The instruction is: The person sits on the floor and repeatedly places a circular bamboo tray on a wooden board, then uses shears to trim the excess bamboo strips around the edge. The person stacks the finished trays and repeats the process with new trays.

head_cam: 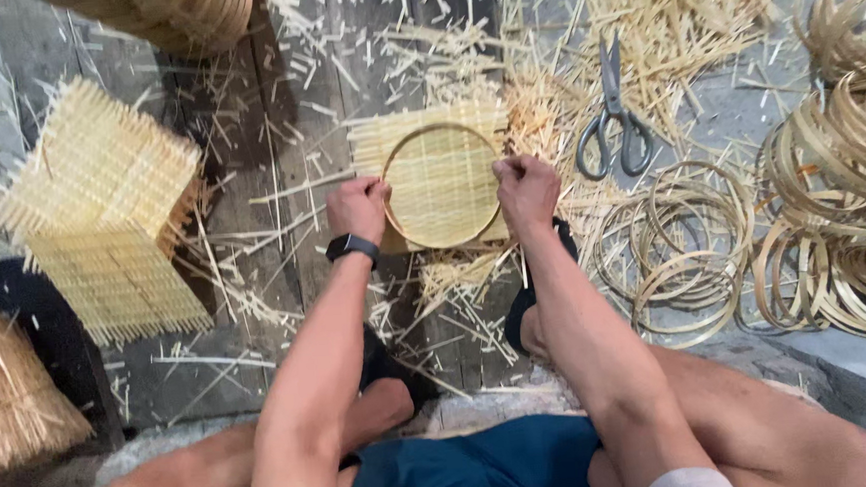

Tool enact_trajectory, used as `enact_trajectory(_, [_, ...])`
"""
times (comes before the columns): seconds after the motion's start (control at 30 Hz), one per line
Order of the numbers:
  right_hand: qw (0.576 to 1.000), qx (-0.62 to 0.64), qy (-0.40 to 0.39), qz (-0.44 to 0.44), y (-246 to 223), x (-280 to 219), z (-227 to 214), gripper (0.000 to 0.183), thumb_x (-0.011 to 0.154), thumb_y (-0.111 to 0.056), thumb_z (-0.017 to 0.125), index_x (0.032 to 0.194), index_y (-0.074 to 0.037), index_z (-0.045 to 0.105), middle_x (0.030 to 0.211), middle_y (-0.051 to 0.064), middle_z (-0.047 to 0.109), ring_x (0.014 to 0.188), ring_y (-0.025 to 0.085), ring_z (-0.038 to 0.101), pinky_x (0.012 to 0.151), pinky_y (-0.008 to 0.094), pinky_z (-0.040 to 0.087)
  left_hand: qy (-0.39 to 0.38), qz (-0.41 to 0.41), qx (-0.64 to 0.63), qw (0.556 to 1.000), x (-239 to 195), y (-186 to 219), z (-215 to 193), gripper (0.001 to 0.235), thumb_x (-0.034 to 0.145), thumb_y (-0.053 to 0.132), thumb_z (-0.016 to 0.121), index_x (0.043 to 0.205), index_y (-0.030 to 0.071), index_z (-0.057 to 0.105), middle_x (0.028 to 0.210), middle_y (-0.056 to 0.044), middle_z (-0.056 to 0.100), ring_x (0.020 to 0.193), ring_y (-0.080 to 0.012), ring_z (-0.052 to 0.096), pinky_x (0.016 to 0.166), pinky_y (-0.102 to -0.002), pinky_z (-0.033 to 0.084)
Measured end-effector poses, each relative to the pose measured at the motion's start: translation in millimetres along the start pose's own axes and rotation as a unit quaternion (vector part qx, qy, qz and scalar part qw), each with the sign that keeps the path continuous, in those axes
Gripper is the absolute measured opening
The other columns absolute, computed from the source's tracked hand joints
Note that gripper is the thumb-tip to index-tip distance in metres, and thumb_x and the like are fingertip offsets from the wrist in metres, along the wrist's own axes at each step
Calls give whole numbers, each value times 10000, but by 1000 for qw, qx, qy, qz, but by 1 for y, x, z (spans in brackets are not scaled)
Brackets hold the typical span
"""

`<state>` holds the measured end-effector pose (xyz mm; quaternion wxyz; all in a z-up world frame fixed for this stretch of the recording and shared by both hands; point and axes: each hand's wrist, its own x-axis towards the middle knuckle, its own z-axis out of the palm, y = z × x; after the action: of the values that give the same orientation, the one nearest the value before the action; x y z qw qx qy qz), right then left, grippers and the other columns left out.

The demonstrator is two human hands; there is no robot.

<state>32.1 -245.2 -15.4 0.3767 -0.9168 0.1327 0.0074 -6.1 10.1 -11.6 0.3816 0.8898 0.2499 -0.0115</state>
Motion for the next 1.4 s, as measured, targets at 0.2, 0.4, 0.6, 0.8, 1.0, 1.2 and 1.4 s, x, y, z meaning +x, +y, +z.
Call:
enact_trajectory(0.2, [997, -20, -62, 49, 2, 9, -2, 181, 847, -273, 805, 947, -122, 819, 845, 105, 775, 727, 241, 741, 763, 354, 573, 22, 15, 34, 999, 1, -13, 16, 159, 832, 233, 788, 943, 122, 811, 852, -176, 728, 797, -368, 713, 720, -434, 568])
enact_trajectory(0.4, [998, 0, -55, 40, -7, 6, -7, 200, 781, -164, 825, 959, -78, 792, 818, 117, 771, 757, 235, 724, 756, 363, 563, 37, -11, 46, 998, 9, -14, 16, 252, 870, 336, 772, 900, 86, 775, 836, -175, 724, 806, -387, 695, 733, -481, 547])
enact_trajectory(0.6, [995, 31, -66, 64, -7, 10, -4, 140, 853, -187, 809, 983, -139, 824, 882, 57, 778, 794, 180, 735, 809, 328, 581, 8, -30, 34, 999, 11, -8, 8, 299, 887, 394, 758, 940, 100, 773, 816, -184, 724, 794, -395, 695, 721, -483, 535])
enact_trajectory(0.8, [993, -28, -87, 78, -7, 19, -6, 146, 849, -205, 817, 975, -132, 824, 913, 90, 791, 805, 204, 742, 821, 343, 570, -13, -24, 19, 999, 19, -4, 3, 268, 830, 359, 786, 864, 93, 788, 802, -188, 724, 788, -388, 700, 734, -468, 543])
enact_trajectory(1.0, [994, -24, -104, 28, 2, 35, 0, 146, 778, -162, 869, 894, -87, 825, 816, 124, 774, 740, 208, 744, 770, 331, 586, 8, -22, 36, 999, 24, -5, 17, 237, 834, 322, 781, 854, 87, 792, 812, -178, 731, 797, -376, 706, 738, -454, 551])
enact_trajectory(1.2, [994, -20, -108, -5, 13, 39, -4, 168, 756, -190, 902, 884, -104, 835, 775, 89, 780, 700, 176, 736, 745, 317, 584, 56, -22, -41, 997, 7, -18, 29, 148, 785, 188, 813, 894, 89, 810, 828, -154, 747, 773, -319, 727, 727, -395, 567])
enact_trajectory(1.4, [989, -3, -145, 10, 30, 48, -2, 189, 753, -194, 907, 908, -112, 835, 774, 72, 774, 675, 139, 717, 683, 289, 578, 31, -65, -109, 991, 22, -42, 42, 178, 756, 146, 842, 902, 50, 810, 781, -118, 776, 693, -202, 753, 715, -305, 583])
